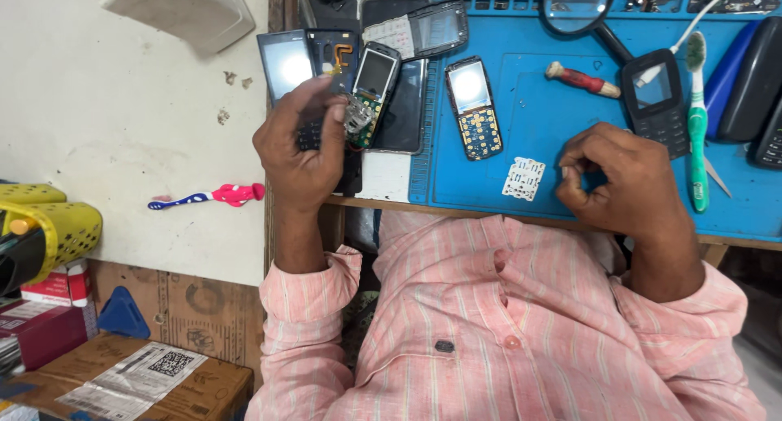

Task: The person disassembles a feature phone, removes the keypad membrane, and uses a toothbrush to clean the keypad contacts. They then reattach the membrane and place the phone on the workbench.

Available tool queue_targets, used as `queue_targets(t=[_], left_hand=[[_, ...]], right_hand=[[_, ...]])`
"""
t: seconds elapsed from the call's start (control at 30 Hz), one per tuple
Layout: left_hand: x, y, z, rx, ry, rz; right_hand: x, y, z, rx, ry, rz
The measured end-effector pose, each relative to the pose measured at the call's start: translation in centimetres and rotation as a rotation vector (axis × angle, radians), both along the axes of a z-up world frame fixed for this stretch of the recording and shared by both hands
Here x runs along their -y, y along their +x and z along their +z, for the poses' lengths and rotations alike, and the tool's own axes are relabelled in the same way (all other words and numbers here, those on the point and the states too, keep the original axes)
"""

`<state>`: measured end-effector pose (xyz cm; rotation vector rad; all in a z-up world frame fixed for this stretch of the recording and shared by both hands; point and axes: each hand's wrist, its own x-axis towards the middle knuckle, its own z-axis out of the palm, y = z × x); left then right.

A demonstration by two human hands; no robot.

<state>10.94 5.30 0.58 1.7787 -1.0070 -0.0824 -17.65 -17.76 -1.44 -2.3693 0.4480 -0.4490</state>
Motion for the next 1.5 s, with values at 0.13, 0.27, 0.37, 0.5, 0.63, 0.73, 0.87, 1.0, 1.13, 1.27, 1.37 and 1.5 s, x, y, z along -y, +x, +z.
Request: queue_targets(t=[0.13,0.27,0.37,0.5,0.63,0.73,0.87,1.0,1.13,1.27,1.37,1.5], left_hand=[[-0.7,0.9,-0.2,0.021,0.03,-0.079],[-1.0,1.4,0.0,-0.081,0.062,-0.128],[-1.1,1.6,0.2,0.007,0.173,-0.162],[-0.6,1.9,0.4,-0.027,0.226,-0.23],[0.0,2.0,1.0,0.022,0.255,-0.244],[0.6,1.6,1.4,0.124,0.309,-0.207],[1.4,1.0,1.8,0.307,0.383,-0.196],[1.5,0.6,1.9,0.325,0.486,-0.171],[1.5,0.5,1.5,0.378,0.509,-0.14],[1.3,0.5,1.2,0.443,0.415,-0.143],[0.9,0.8,1.0,0.394,0.369,-0.154],[1.1,0.6,0.4,0.311,0.278,-0.19]], right_hand=[[0.1,0.0,-0.3,-0.017,0.018,0.001],[0.1,-0.1,-0.4,-0.018,0.002,0.003],[0.0,-0.1,-0.4,-0.023,0.003,0.002],[0.1,-0.1,-0.3,-0.03,-0.013,-0.001],[0.1,-0.1,-0.2,-0.027,-0.019,0.001],[0.1,0.0,-0.2,-0.025,-0.026,0.006],[0.1,0.0,-0.1,-0.032,-0.032,0.003],[0.1,0.1,-0.1,-0.028,-0.022,-0.001],[0.0,0.0,-0.1,-0.022,-0.026,0.003],[0.1,0.2,0.0,-0.019,-0.03,0.002],[0.1,0.1,0.0,-0.015,-0.029,0.009],[0.2,0.3,0.1,-0.002,-0.013,0.017]])
